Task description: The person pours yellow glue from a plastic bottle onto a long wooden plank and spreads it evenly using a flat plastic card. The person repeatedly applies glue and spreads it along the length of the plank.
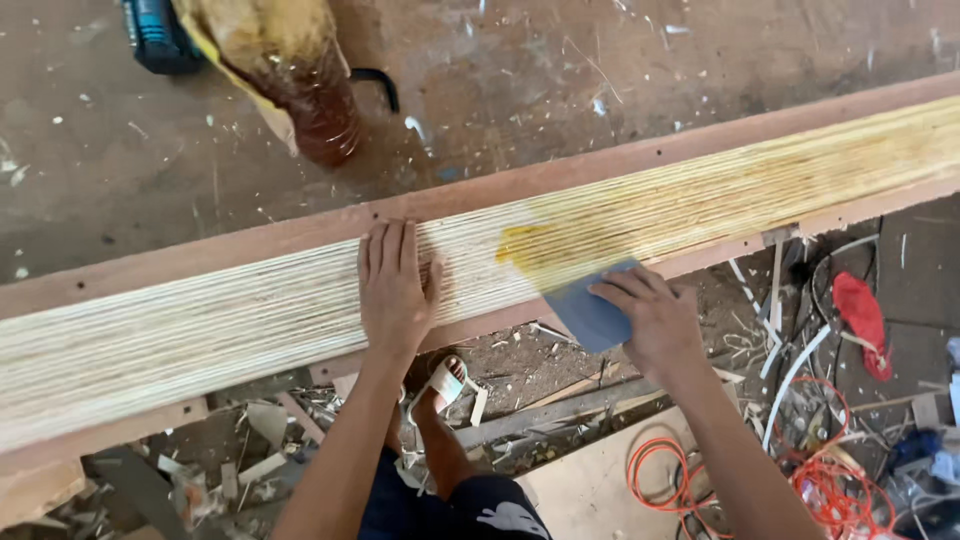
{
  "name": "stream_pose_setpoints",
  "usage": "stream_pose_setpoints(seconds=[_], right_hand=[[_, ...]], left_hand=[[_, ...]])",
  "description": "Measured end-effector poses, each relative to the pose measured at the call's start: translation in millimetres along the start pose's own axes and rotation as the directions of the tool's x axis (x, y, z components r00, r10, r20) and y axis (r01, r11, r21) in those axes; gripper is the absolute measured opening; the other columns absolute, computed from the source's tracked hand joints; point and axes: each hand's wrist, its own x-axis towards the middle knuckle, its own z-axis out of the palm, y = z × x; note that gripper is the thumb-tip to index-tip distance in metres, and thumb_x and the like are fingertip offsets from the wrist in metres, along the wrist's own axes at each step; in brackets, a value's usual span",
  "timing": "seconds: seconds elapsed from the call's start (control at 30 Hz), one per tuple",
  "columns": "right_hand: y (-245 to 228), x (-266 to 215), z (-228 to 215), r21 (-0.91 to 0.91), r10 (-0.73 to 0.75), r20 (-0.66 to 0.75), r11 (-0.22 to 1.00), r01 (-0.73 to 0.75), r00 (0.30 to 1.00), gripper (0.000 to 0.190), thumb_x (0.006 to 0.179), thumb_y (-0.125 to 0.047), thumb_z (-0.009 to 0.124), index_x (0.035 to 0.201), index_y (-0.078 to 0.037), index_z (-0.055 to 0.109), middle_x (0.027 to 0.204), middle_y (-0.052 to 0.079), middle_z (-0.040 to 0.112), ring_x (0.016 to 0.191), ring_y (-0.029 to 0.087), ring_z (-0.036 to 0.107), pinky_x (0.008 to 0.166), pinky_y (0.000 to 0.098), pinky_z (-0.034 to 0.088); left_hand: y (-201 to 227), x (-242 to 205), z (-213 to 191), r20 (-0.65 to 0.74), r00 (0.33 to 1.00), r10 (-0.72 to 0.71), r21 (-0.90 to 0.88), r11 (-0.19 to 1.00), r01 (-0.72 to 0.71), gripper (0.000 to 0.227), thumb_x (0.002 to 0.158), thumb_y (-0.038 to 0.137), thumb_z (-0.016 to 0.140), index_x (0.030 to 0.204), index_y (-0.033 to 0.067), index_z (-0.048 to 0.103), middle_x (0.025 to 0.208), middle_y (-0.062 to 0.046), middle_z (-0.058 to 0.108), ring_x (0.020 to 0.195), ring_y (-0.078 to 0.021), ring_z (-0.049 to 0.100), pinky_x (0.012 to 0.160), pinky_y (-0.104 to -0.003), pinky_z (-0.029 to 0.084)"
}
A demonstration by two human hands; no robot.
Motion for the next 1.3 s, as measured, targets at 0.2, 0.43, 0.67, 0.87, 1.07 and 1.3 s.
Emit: stream_pose_setpoints(seconds=[0.2,0.43,0.67,0.87,1.07,1.3], right_hand=[[37.3,-15.8,-15.5,0.163,-0.036,-0.136,0.985,0.059,0.990,0.082,0.063,-0.004,0.061,0.134,-0.045,0.059,0.136,-0.024,0.060,0.140,0.010,0.051,0.099,0.0389,0.051],[68.5,1.9,-28.6,0.216,0.055,-0.179,0.976,-0.015,0.982,0.078,0.065,-0.006,0.062,0.133,-0.043,0.064,0.132,-0.011,0.068,0.132,0.022,0.059,0.100,0.0430,0.055],[76.0,31.4,15.4,0.056,0.061,-0.108,0.997,-0.055,0.992,0.080,0.065,-0.025,0.078,0.136,-0.048,0.050,0.138,-0.021,0.051,0.138,0.011,0.046,0.096,0.0441,0.056],[102.2,-0.9,28.5,0.017,0.011,-0.117,1.000,-0.009,0.993,0.066,0.070,-0.014,0.067,0.127,-0.048,0.059,0.132,-0.022,0.059,0.136,0.010,0.051,0.099,0.0373,0.052],[103.3,-19.2,9.7,0.133,0.007,-0.149,0.991,0.013,0.989,0.075,0.066,-0.010,0.065,0.129,-0.049,0.060,0.131,-0.026,0.062,0.135,0.006,0.053,0.096,0.0343,0.051],[-4.9,16.3,-47.1,0.477,-0.001,-0.469,0.841,0.254,0.883,0.092,0.051,0.012,0.064,0.135,-0.026,0.068,0.135,-0.001,0.066,0.136,0.030,0.056,0.102,0.0513,0.049]], left_hand=[[3.8,-3.5,-1.3,0.080,0.996,-0.033,0.147,0.989,0.021,0.059,0.100,0.044,0.055,0.143,0.0044,0.051,0.149,-0.011,0.048,0.143,-0.0258,0.039,0.112,-0.043,0.023],[1.7,-5.8,5.9,0.008,1.000,-0.015,0.158,0.987,0.014,0.058,0.098,0.049,0.053,0.138,0.0075,0.057,0.141,-0.009,0.055,0.138,-0.0239,0.047,0.106,-0.046,0.026],[-7.5,-8.8,8.6,0.014,1.000,-0.010,0.165,0.986,0.007,0.059,0.094,0.050,0.057,0.136,0.0082,0.061,0.137,-0.011,0.060,0.135,-0.0268,0.053,0.106,-0.051,0.028],[7.2,-4.4,-4.4,-0.050,0.998,0.033,0.198,0.980,-0.023,0.054,0.102,0.049,0.050,0.135,0.0071,0.059,0.135,-0.010,0.058,0.134,-0.0242,0.050,0.107,-0.045,0.024],[7.5,-6.7,-1.6,0.030,0.999,-0.026,0.237,0.971,0.018,0.054,0.105,0.048,0.048,0.139,0.0077,0.057,0.140,-0.009,0.055,0.137,-0.0212,0.046,0.107,-0.045,0.020],[7.4,-1.1,0.9,0.058,0.998,-0.038,0.233,0.972,0.024,0.055,0.100,0.047,0.049,0.142,0.0132,0.056,0.142,-0.010,0.054,0.137,-0.0248,0.047,0.104,-0.046,0.026]])
